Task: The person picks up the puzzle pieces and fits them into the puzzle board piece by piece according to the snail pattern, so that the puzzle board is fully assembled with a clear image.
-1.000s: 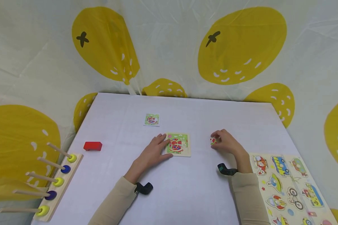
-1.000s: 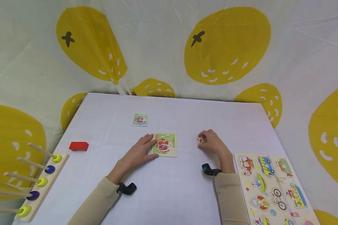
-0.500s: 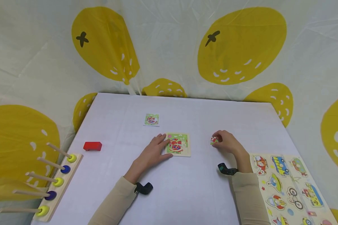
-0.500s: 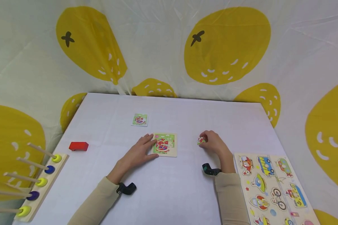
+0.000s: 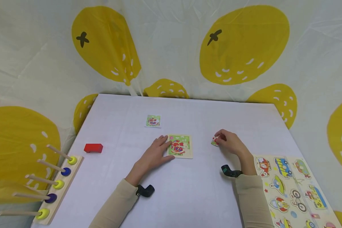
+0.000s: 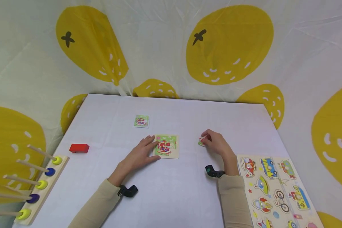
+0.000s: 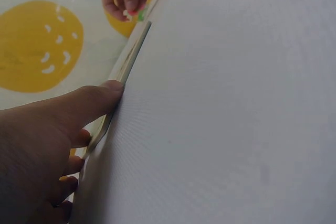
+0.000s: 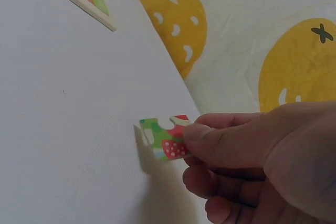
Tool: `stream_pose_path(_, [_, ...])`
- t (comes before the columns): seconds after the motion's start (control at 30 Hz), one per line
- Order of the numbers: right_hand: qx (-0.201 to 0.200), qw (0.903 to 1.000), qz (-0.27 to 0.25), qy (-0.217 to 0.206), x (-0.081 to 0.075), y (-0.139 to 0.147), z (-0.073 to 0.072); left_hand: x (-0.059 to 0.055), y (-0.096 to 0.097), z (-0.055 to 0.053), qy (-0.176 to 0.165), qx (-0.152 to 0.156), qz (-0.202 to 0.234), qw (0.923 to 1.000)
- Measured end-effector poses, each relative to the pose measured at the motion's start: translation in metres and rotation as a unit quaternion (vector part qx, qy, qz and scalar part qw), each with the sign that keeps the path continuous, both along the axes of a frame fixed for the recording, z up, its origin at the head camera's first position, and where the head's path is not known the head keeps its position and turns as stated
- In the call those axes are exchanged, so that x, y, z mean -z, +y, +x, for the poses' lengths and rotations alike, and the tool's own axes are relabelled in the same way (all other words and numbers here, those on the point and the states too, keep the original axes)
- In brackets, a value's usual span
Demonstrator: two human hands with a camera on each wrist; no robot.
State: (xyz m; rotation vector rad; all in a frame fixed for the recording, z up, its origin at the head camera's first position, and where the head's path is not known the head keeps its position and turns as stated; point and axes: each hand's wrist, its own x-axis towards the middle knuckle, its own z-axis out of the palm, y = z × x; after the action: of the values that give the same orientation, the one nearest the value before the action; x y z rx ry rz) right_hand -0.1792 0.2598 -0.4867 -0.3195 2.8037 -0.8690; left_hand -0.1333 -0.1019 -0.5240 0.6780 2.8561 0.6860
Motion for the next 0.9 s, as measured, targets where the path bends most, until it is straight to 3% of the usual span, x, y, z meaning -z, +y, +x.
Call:
stream_pose_path(0.53, [-0.001, 0.9971, -0.054, 0.053, -0.006, -0.022, 0.002, -0.001, 0.001, 0.001, -0.001, 0.001, 0.011, 0.9999])
stream_pose_path(0.9, [-0.020, 0.9981, -0.049, 0.031, -0.008, -0.042, 0.005, 0.001, 0.000, 0.000, 0.003, 0.001, 0.010, 0.9999])
